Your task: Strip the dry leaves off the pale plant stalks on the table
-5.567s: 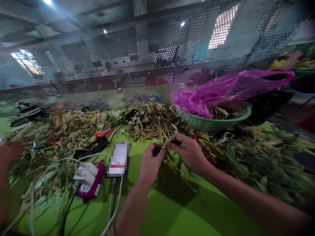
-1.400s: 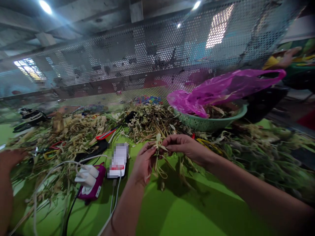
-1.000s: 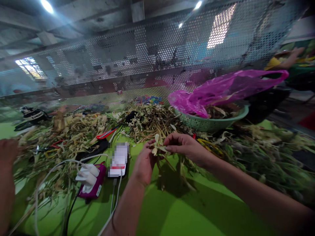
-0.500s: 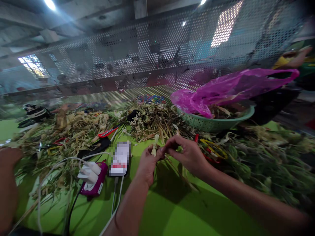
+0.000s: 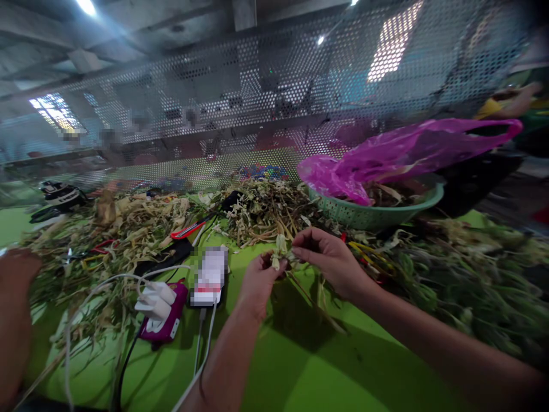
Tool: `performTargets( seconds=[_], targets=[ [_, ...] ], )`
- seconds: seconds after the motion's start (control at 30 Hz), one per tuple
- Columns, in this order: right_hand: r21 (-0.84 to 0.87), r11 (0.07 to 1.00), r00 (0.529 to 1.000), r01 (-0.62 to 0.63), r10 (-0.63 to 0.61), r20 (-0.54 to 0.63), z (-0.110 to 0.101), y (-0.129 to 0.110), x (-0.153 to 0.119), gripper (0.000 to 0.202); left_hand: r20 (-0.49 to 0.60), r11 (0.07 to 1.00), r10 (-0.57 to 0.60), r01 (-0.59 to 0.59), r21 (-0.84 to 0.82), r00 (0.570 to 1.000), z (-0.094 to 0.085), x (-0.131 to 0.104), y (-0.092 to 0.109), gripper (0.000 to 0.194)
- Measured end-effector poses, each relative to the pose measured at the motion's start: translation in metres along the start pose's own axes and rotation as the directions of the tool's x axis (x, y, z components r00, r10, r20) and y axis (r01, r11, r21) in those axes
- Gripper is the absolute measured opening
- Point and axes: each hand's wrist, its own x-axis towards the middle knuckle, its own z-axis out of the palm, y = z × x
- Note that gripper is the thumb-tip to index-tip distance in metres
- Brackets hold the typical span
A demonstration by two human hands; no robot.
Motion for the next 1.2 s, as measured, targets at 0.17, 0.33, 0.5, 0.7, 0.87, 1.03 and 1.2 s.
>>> performTargets(
  seconds=[0.17,0.33,0.5,0.7,0.87,1.03,1.2],
  targets=[
    [0.004,1.0,0.999,-0.014,0.014,-0.031,0.0,0.001,0.0,0.021,0.014,0.999,-0.014,0.013,0.036,1.0,-0.002,0.001,-0.001,0.027],
    [0.027,0.999,0.999,-0.027,0.028,-0.038,0.0,0.0,0.001,0.021,0.054,0.999,0.0,-0.003,0.044,0.999,-0.005,0.002,-0.002,0.026],
    [0.013,0.996,0.994,-0.091,0.09,0.068,-0.003,-0.006,0.002,0.025,0.011,1.0,-0.003,0.003,-0.02,1.0,-0.005,0.001,-0.003,0.03],
    [-0.114,0.989,0.983,-0.098,0.114,0.144,-0.006,-0.011,0.003,0.021,-0.012,1.0,-0.011,0.012,0.027,1.0,-0.002,0.0,0.0,0.029],
    [-0.071,0.988,0.97,-0.137,0.148,0.192,-0.005,-0.012,0.002,0.027,0.123,0.992,0.007,-0.022,0.121,0.992,0.003,-0.004,0.003,0.022],
    [-0.103,0.989,0.988,-0.101,0.112,0.103,-0.007,-0.01,0.003,0.028,0.236,0.989,0.086,-0.111,0.098,0.968,-0.001,-0.006,0.002,0.024],
    [-0.246,0.969,0.994,-0.011,0.036,0.098,-0.007,-0.013,0.002,0.023,0.169,0.991,0.089,-0.105,0.088,0.982,-0.008,-0.003,-0.001,0.021]
  ],
)
